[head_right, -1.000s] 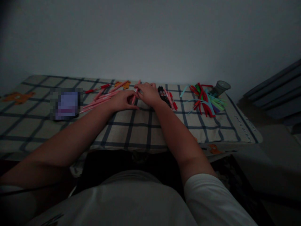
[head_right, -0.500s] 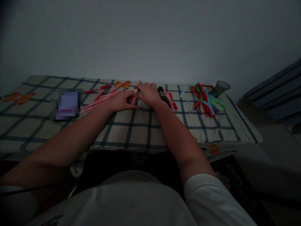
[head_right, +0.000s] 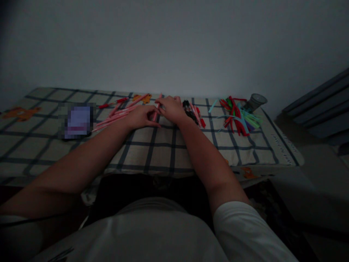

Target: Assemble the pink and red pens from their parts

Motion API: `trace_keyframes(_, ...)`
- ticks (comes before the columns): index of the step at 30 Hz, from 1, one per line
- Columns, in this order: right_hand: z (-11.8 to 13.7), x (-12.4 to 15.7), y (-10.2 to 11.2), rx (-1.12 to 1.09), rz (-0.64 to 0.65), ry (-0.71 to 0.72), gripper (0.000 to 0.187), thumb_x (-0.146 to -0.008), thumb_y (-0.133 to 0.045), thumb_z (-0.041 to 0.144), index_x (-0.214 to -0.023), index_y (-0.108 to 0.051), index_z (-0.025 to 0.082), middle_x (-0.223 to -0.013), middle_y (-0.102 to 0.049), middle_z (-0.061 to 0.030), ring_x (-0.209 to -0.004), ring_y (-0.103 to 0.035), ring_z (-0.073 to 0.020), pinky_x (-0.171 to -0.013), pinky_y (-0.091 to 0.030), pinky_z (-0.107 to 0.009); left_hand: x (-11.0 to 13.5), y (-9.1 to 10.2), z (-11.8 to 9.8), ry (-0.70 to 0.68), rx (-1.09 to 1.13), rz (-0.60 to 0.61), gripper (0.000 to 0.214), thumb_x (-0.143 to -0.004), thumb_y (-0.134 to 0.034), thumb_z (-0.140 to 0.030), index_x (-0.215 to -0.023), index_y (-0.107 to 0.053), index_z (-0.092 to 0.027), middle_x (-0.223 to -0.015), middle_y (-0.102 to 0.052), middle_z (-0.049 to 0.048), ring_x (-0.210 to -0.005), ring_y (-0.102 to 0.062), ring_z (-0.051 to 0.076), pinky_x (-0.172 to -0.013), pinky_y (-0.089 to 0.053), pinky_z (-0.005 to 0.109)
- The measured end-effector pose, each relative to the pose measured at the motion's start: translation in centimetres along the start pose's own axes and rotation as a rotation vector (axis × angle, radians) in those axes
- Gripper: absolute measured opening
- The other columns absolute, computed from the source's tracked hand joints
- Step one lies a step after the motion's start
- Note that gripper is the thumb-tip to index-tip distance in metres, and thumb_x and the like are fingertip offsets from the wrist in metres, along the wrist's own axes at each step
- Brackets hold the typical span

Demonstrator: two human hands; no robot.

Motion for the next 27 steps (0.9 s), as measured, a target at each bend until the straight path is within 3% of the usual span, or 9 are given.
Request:
trace_keyframes(18,0.15,0.08,0.19,-0.014,-0.004,-0.015,0.048,-0.111,-0.05,0.031,-0.15,-0.075,0.023,-0.151,-0.078,-0.0184,-0.138,-0.062,-0.0398,-0.119,-0.035,-0.057,0.04,0.01,-0.08,0.008,-0.002,0.01,0.063,-0.073,-0.1,-0.064,-0.118,-0.081,-0.024,-0.105,-0.078,0.0034,-0.097,-0.069,0.027,-0.085,-0.045,0.034)
trace_keyframes(27,-0.35,-0.11,-0.28,-0.021,-0.019,0.004,0.049,-0.11,-0.051,0.033,-0.151,-0.075,0.025,-0.152,-0.078,-0.0177,-0.138,-0.062,-0.0412,-0.118,-0.036,-0.058,0.06,0.01,-0.13,0.021,0.013,0.013,0.056,-0.075,-0.1,-0.056,-0.117,-0.082,-0.024,-0.109,-0.081,0.0043,-0.1,-0.07,0.027,-0.087,-0.046,0.033)
Point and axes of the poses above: each hand's wrist, its own x-axis away from the middle knuckle, its own y-axis out of the back of the hand, z = x × y, the point moved 6 cm from there along -x, towards the middle knuckle
